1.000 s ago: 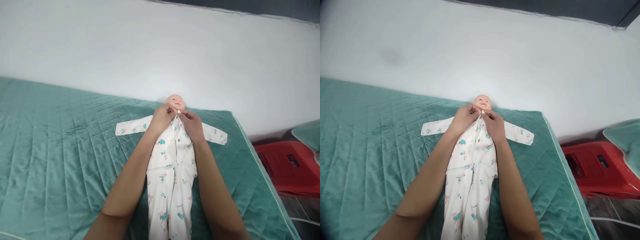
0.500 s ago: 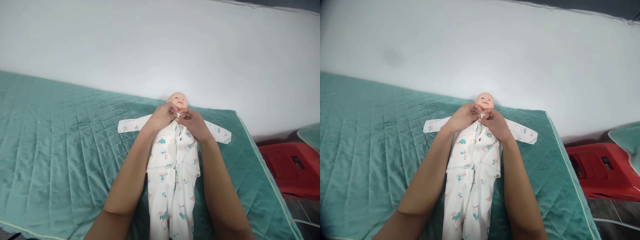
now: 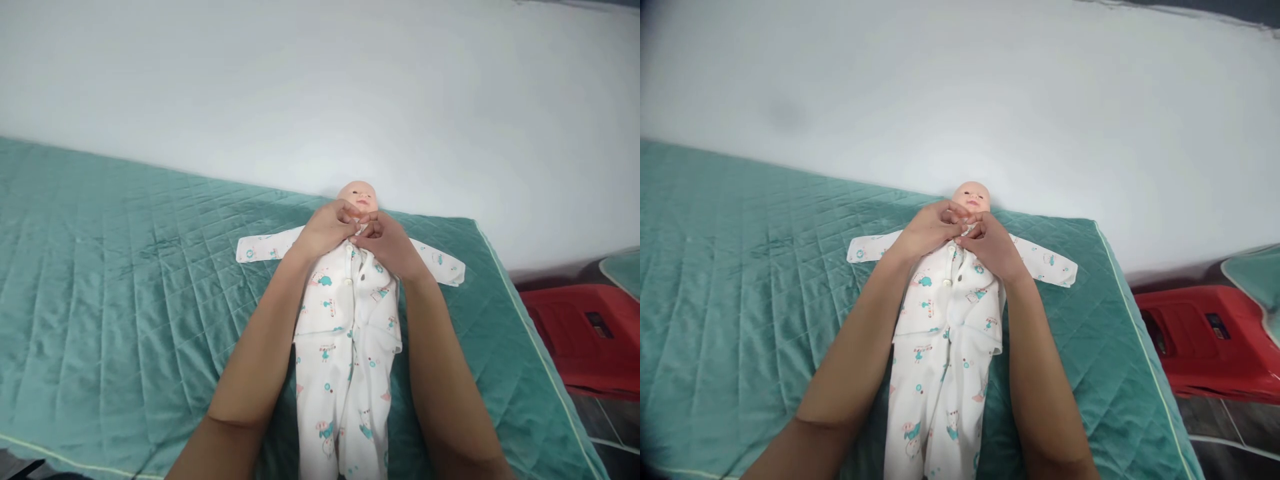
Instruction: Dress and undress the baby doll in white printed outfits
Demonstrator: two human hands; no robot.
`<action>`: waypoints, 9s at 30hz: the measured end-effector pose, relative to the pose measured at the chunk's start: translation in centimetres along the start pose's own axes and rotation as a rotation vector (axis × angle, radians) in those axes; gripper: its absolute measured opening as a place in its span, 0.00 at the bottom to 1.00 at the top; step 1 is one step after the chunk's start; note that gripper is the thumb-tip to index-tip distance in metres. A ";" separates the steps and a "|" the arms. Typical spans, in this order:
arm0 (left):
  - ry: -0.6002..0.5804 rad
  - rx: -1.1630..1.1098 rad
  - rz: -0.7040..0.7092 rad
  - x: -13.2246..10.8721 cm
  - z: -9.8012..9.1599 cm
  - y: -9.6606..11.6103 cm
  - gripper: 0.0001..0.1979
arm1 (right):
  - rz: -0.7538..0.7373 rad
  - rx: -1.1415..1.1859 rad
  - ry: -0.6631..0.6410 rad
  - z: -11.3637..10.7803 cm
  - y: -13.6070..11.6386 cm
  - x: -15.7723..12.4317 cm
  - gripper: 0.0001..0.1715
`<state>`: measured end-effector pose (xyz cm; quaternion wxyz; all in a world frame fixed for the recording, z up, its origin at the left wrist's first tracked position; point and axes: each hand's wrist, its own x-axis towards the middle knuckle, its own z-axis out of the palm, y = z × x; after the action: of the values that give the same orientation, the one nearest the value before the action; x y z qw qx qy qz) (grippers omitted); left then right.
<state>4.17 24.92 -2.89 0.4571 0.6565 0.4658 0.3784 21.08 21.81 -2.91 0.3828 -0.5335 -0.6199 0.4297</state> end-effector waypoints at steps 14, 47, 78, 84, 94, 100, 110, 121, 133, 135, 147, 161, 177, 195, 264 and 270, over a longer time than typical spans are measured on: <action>0.025 0.322 0.289 -0.5 -0.1 -0.9 0.19 | -0.041 -0.113 0.163 0.8 -0.5 -1.3 0.14; 0.170 0.255 0.245 -6.9 0.8 -0.3 0.05 | -0.078 0.098 0.332 2.6 0.3 -7.0 0.14; 0.011 -0.288 0.045 -6.6 1.2 -0.4 0.12 | -0.112 0.051 0.106 2.9 0.1 -7.2 0.21; -0.017 -0.242 0.064 -6.9 1.3 0.1 0.11 | -0.098 -0.151 0.147 3.2 -0.5 -7.4 0.24; 0.035 -0.178 0.051 -7.0 1.4 0.2 0.07 | -0.112 -0.177 0.156 3.4 -0.3 -7.5 0.26; 0.085 -0.068 0.104 -6.9 1.5 0.0 0.07 | -0.123 -0.139 0.159 3.3 0.0 -7.4 0.26; 0.143 0.054 0.165 -6.7 1.6 -0.2 0.06 | -0.150 -0.040 0.146 3.1 -0.1 -7.5 0.22; 0.135 0.029 0.110 -6.7 1.4 -0.2 0.06 | -0.403 -0.125 0.292 2.9 1.2 -7.1 0.14; 0.139 0.054 0.127 -6.6 1.5 -0.3 0.05 | -0.486 -0.402 0.424 3.4 1.1 -7.4 0.16; 0.150 0.074 0.128 -6.6 1.5 -0.3 0.05 | -0.491 -0.453 0.429 3.5 1.1 -7.4 0.16; 0.192 0.235 0.245 -6.6 2.0 -0.3 0.06 | -0.440 -0.592 0.463 3.7 1.1 -7.5 0.14; 0.126 0.475 0.426 -5.5 2.1 -1.2 0.22 | -0.427 -0.303 0.364 2.9 2.6 -5.1 0.23; 0.167 0.411 0.339 -5.5 2.2 -1.6 0.21 | -0.403 -0.337 0.191 1.3 4.1 -0.4 0.21; 0.148 0.447 0.401 -5.5 2.2 -1.9 0.20 | -0.273 -0.160 0.270 1.1 4.2 0.4 0.17; -0.168 -0.320 -0.005 -11.7 1.1 0.1 0.11 | 0.038 0.487 0.085 3.0 0.7 -12.3 0.15; -0.163 -0.324 -0.010 -11.7 1.1 0.2 0.10 | 0.038 0.481 0.106 3.3 0.6 -12.4 0.18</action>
<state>1.95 13.38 -3.87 0.5950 0.6006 0.3632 0.3916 19.95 9.15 -4.76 0.5226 -0.4606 -0.4685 0.5433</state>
